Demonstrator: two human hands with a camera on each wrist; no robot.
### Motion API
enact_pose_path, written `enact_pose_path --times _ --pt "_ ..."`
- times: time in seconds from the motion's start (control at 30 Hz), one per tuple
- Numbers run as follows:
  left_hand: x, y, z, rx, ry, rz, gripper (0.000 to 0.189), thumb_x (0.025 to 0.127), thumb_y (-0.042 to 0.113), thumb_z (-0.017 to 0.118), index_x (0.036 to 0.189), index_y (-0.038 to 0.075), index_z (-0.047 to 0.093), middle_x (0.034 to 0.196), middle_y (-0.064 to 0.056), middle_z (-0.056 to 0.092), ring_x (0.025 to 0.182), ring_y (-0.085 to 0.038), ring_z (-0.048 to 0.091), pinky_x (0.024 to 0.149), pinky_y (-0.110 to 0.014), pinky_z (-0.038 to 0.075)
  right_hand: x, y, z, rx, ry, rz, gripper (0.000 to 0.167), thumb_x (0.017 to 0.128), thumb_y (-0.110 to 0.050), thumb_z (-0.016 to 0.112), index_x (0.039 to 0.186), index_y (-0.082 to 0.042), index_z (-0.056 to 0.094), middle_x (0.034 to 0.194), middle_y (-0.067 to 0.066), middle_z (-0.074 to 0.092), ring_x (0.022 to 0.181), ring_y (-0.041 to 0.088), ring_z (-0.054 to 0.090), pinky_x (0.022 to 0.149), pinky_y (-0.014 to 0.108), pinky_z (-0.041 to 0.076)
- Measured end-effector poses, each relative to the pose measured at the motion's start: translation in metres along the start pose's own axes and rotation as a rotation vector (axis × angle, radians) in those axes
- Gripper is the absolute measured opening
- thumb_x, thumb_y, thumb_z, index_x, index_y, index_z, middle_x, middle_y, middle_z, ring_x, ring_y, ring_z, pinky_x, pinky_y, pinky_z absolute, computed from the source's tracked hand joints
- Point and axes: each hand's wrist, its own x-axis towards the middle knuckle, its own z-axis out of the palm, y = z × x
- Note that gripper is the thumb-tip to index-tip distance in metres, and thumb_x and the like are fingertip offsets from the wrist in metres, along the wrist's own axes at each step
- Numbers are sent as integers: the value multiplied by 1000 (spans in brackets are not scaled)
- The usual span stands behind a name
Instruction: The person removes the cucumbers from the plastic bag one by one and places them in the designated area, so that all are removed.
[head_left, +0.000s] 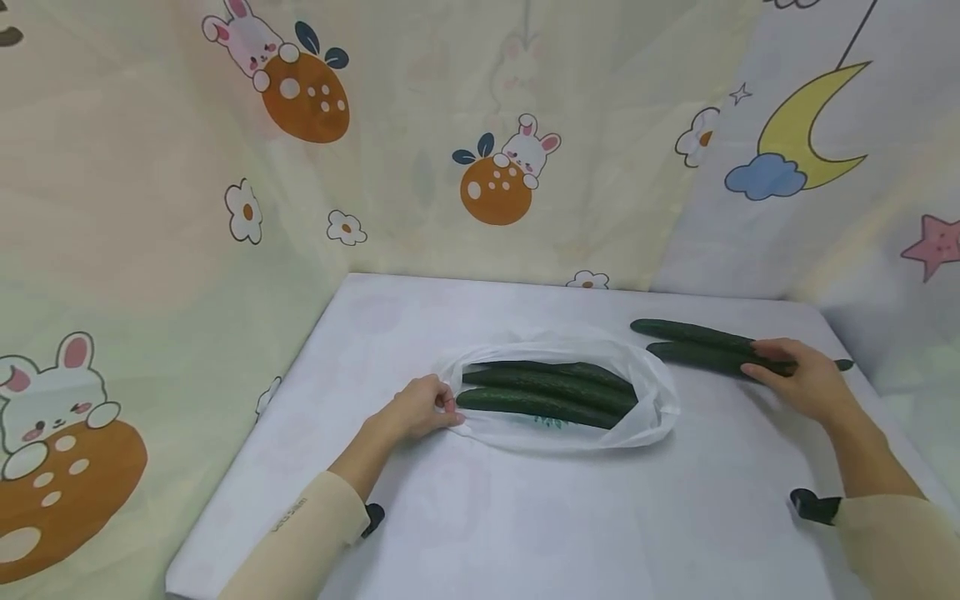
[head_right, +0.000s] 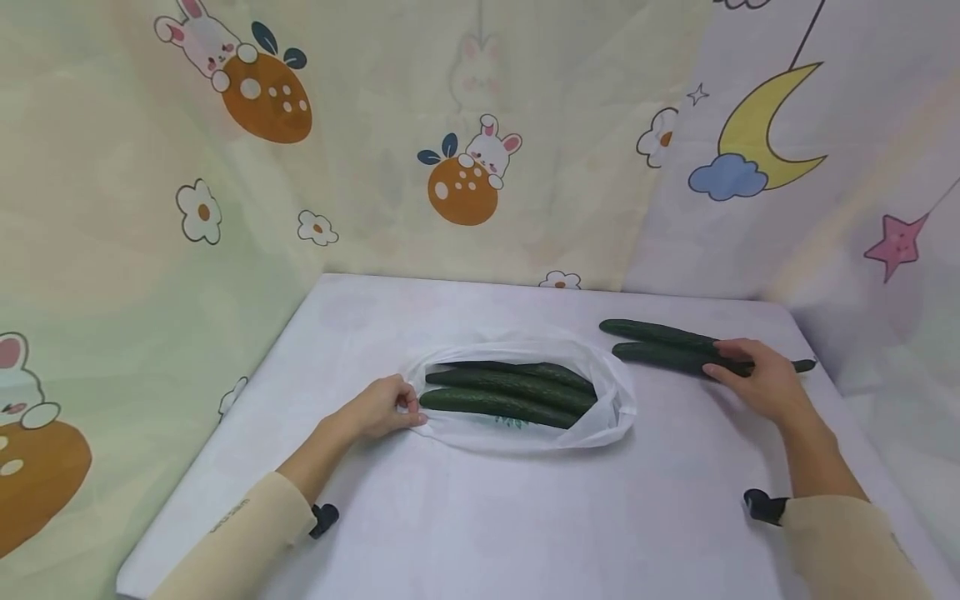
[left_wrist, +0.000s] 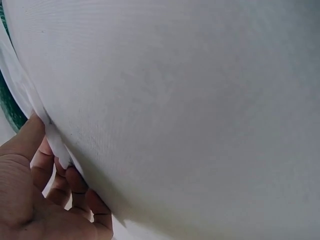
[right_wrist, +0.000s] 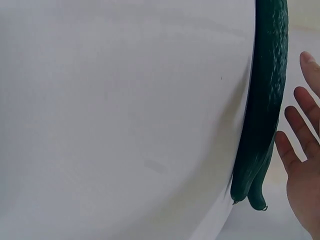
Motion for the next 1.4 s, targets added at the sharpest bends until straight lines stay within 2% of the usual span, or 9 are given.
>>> enact_pose_path --times 0.23,0.37,0.47,0.57,0.7,0.8,1.0,1.4 --pt "1 -1 3 19 2 -10 26 88 36 82 78 20 65 82 3 58 82 -17 53 78 -47 42 -1 -22 6 4 -7 -3 52 97 -34 72 133 0 58 128 30 62 117 48 56 93 58 44" --pt "1 0 2 15 2 -1 26 89 35 81 78 20 65 83 3 58 83 -17 53 80 -51 42 2 -39 4 16 4 -20 52 97 -36 73 134 -2 59 128 27 64 117 44 57 93 42 46" --pt "2 -1 2 16 1 2 26 89 36 81 77 20 65 83 3 58 83 -18 53 80 -52 42 5 -51 6 28 20 -41 51 96 -35 73 134 -4 61 126 25 66 115 41 58 89 32 42" --pt "2 -2 3 20 -5 -5 26 90 37 80 78 20 64 85 2 58 84 -18 53 79 -50 42 8 -65 9 48 36 -68 49 96 -32 74 133 -5 62 125 23 67 114 39 59 90 34 41" --pt "4 1 -1 27 -15 -15 27 89 37 80 79 19 64 85 1 58 85 -18 54 80 -49 43 12 -87 12 89 31 -78 49 96 -33 74 135 -6 61 127 23 65 117 39 57 96 50 41" --pt "5 2 -3 32 -19 -14 27 89 38 81 79 18 65 84 1 58 85 -19 54 82 -52 44 15 -103 14 118 6 -74 51 96 -34 74 136 -7 60 130 22 64 119 41 55 98 57 40" --pt "5 1 -2 37 -22 -13 28 89 38 81 78 19 64 85 1 57 83 -18 54 82 -54 43 22 -126 22 111 -58 -119 53 95 -33 75 138 -6 58 132 22 62 122 41 54 100 61 41" --pt "6 0 -1 52 -24 -1 28 90 40 80 78 19 64 88 1 58 87 -19 55 84 -59 44 33 -154 29 147 -73 -172 49 95 -26 76 137 -7 60 135 17 62 124 38 56 104 60 43"
